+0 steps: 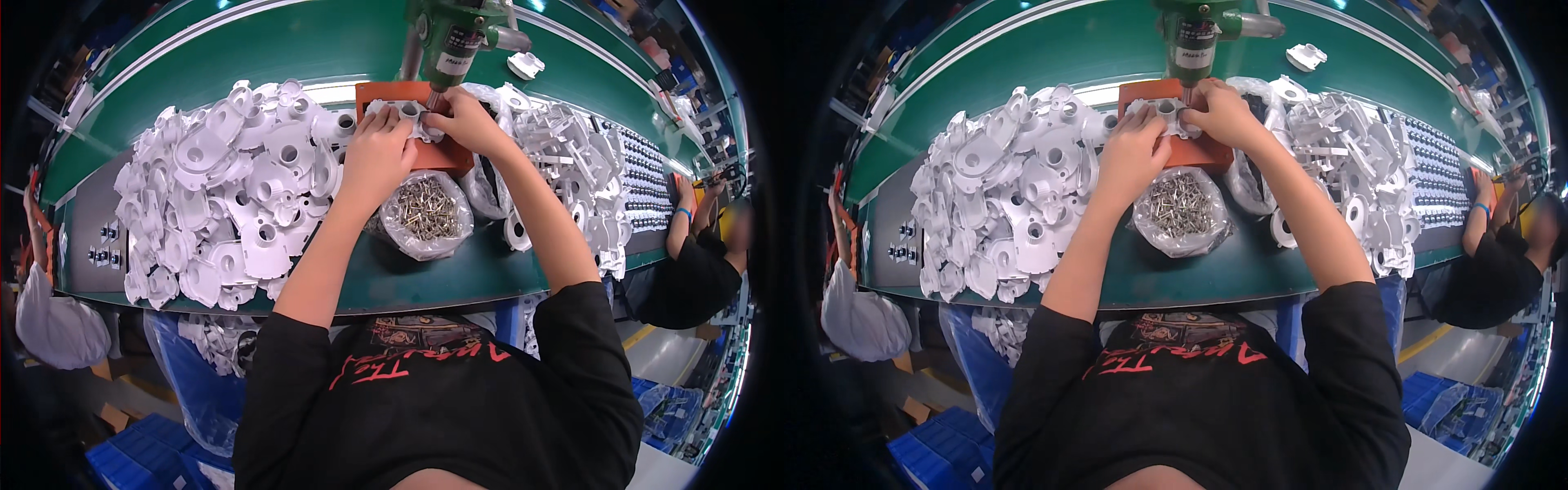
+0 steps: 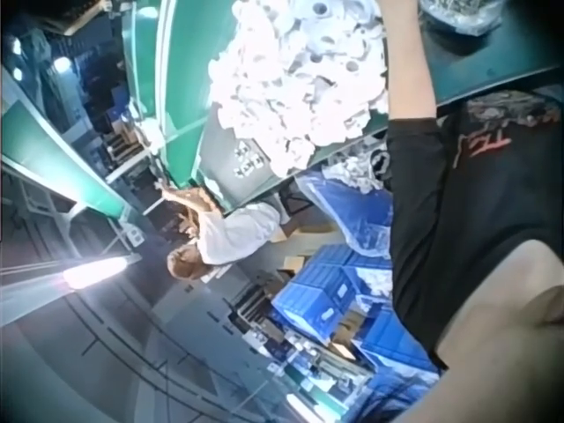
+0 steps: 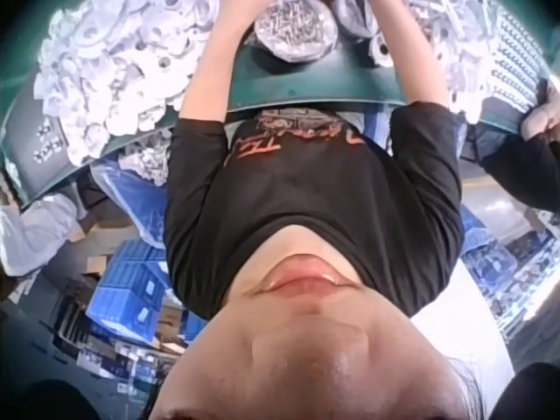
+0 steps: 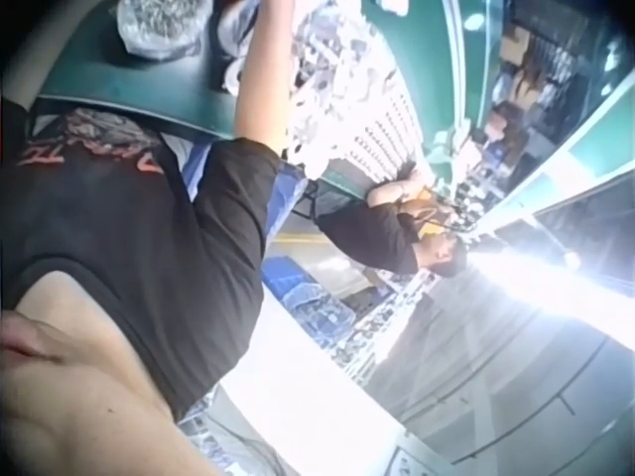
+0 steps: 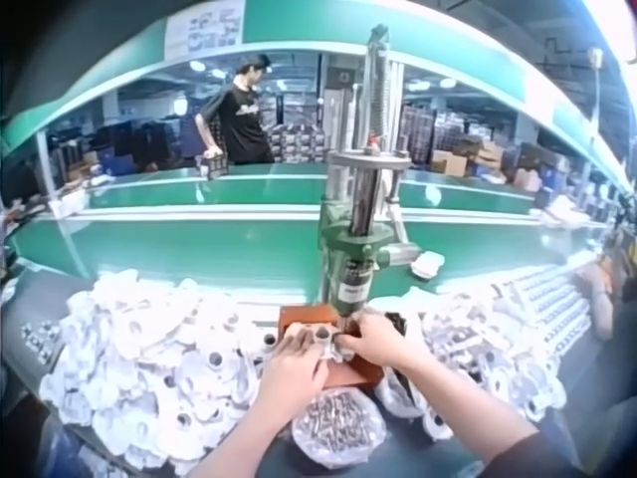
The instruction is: Manually inserting metal studs into plastic parts and using a hand press to secure them.
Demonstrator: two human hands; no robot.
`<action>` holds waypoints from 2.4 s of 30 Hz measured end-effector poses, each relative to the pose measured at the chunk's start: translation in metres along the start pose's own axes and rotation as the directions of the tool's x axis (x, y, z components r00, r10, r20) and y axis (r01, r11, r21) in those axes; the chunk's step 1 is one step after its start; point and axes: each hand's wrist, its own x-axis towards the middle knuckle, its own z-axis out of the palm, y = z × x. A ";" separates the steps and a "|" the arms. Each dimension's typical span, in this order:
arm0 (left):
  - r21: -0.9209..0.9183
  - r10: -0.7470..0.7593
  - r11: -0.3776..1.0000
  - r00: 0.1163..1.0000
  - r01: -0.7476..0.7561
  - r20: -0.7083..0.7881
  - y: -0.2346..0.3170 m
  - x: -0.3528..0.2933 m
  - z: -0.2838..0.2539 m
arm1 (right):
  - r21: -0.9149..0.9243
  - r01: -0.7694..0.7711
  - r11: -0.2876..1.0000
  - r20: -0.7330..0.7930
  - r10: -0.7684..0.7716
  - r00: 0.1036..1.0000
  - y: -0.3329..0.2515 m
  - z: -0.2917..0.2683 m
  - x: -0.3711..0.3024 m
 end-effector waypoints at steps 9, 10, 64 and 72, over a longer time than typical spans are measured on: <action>-0.034 -0.019 0.999 1.000 0.019 0.021 0.002 0.001 0.002 | -0.087 0.183 0.979 -0.285 -0.201 0.937 -0.019 0.001 -0.033; -0.029 -0.022 0.999 1.000 0.022 -0.001 0.002 0.000 0.001 | -0.085 0.192 0.978 -0.278 -0.208 0.938 -0.024 -0.004 -0.040; -0.044 -0.031 0.999 0.999 0.030 -0.024 0.001 -0.001 0.001 | 0.255 0.228 0.940 0.033 -0.244 0.969 -0.069 0.007 -0.097; -0.029 -0.048 0.998 0.998 0.047 -0.027 0.001 -0.001 0.001 | 0.414 -0.036 0.910 0.085 0.000 0.996 -0.063 -0.011 -0.093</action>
